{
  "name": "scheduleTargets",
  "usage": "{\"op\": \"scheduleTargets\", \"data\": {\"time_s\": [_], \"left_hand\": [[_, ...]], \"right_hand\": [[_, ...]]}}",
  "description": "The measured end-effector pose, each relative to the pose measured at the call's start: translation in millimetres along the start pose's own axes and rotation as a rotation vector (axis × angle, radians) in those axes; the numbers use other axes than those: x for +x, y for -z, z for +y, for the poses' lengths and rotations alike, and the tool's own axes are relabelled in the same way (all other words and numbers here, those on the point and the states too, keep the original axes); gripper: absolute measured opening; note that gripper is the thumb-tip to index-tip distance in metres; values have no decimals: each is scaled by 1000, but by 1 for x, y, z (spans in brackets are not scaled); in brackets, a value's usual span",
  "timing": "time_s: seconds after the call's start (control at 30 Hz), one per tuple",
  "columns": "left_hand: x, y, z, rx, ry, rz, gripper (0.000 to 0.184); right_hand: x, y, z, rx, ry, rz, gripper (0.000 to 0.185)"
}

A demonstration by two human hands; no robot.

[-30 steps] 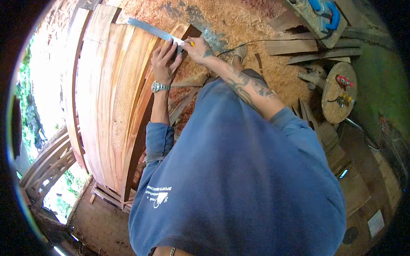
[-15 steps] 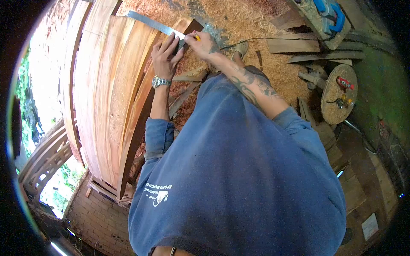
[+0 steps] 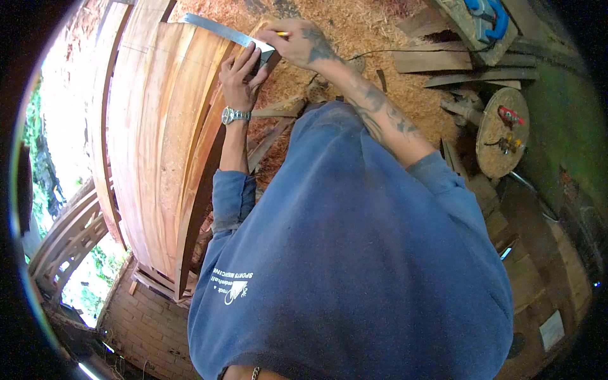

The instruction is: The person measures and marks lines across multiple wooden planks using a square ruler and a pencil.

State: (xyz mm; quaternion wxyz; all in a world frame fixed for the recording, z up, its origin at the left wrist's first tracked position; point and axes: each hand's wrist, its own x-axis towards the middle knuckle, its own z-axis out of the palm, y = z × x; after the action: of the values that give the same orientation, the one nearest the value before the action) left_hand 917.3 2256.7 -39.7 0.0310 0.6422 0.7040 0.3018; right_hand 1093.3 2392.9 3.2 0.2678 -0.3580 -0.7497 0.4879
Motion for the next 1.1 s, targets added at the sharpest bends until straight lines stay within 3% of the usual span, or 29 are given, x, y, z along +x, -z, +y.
{"op": "scheduleTargets", "data": {"time_s": [0.23, 0.33, 0.43, 0.53, 0.63, 0.67, 0.77, 0.8, 0.9, 1.0, 1.1], "left_hand": [[0, 3, 1, 45, -12, 1, 45], [1, 2, 1, 35, -6, 15, 46], [-2, 1, 0, 49, -6, 4, 46], [0, 2, 1, 61, -5, -2, 47], [1, 2, 1, 51, -13, 4, 48], [1, 2, 1, 42, -16, 8, 49], [0, 2, -1, 5, 1, 12, 51], [1, 3, 0, 10, 9, 6, 52], [0, 2, 1, 2, 15, -7, 51], [-2, -1, -4, -19, 12, 3, 48], [2, 2, -1, 2, 24, 6, 44]], "right_hand": [[21, -14, 4, -125, 124, -101, 34], [12, 18, -22, -275, 6, -226, 35], [21, 24, -29, -359, 8, -184, 34], [36, 1, -7, -240, 21, -168, 37], [38, -14, 11, -194, 236, -82, 40], [36, -13, 15, -179, 227, -103, 41], [37, 23, -33, -507, -81, -417, 39], [37, 24, -29, -515, -20, -346, 37], [49, 11, -24, -459, 72, -160, 37], [56, -7, -2, -318, 10, -274, 39], [42, 3, 6, -179, 123, -261, 42]]}}
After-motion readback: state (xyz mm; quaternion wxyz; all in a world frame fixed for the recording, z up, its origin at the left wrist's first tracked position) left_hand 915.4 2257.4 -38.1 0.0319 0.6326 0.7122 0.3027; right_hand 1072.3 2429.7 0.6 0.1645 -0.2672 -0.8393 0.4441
